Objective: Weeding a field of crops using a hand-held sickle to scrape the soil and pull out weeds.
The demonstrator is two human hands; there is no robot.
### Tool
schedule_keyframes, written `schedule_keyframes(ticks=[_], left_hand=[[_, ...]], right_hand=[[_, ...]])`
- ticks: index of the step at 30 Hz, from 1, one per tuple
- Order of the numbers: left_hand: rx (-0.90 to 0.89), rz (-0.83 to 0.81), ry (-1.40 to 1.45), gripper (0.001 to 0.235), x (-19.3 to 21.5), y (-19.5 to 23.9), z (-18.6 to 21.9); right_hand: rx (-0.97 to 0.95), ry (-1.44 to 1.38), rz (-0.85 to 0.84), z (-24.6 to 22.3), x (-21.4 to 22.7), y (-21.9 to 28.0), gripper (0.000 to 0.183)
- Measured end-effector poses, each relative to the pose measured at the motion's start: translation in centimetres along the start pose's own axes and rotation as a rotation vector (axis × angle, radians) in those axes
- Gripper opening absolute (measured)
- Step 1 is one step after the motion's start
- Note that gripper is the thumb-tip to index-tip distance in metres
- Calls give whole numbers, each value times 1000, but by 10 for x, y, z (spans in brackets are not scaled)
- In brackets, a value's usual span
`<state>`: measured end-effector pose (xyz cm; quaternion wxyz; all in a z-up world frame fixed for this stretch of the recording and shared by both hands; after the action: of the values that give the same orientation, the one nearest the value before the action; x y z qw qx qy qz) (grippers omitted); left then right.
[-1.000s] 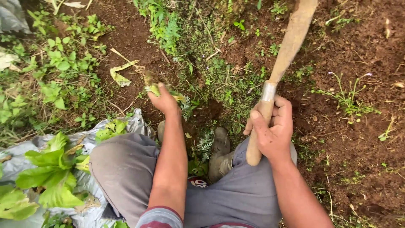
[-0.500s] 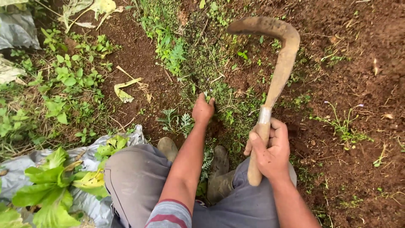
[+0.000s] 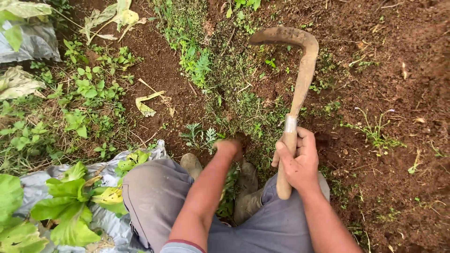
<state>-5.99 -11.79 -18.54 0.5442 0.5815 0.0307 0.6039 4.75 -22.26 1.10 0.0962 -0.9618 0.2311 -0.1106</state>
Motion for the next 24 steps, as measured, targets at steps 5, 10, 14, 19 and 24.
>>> schedule_keyframes(ticks=[5,10,14,19,24], left_hand=[[-33,631,400,54,142,33,-12],[-262,649,539,91,198,75,9],[-267,675,394,28,176,16,11],[-319,655,281,18,147,-7,0],[-333,395,-131,28,128,10,-11]], right_hand=[[-4,35,12,-11,1,-1,40],[-39,40,44,-13,0,0,40],[-60,46,60,-17,-1,0,40],[-81,56,65,-17,-4,-1,41],[-69,83,43,-20,-5,-1,41]])
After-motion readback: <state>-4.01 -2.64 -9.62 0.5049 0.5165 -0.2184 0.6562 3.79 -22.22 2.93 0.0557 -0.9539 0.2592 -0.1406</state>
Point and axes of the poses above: each hand's wrist, its own y-axis away from the middle knuckle, its own x-axis out of the back of the hand, z = x × y, the point moved 4 cm from there along -y, towards the middle knuckle, and after that the axes turned 4 degrees about -y, right-handed, at the moved point
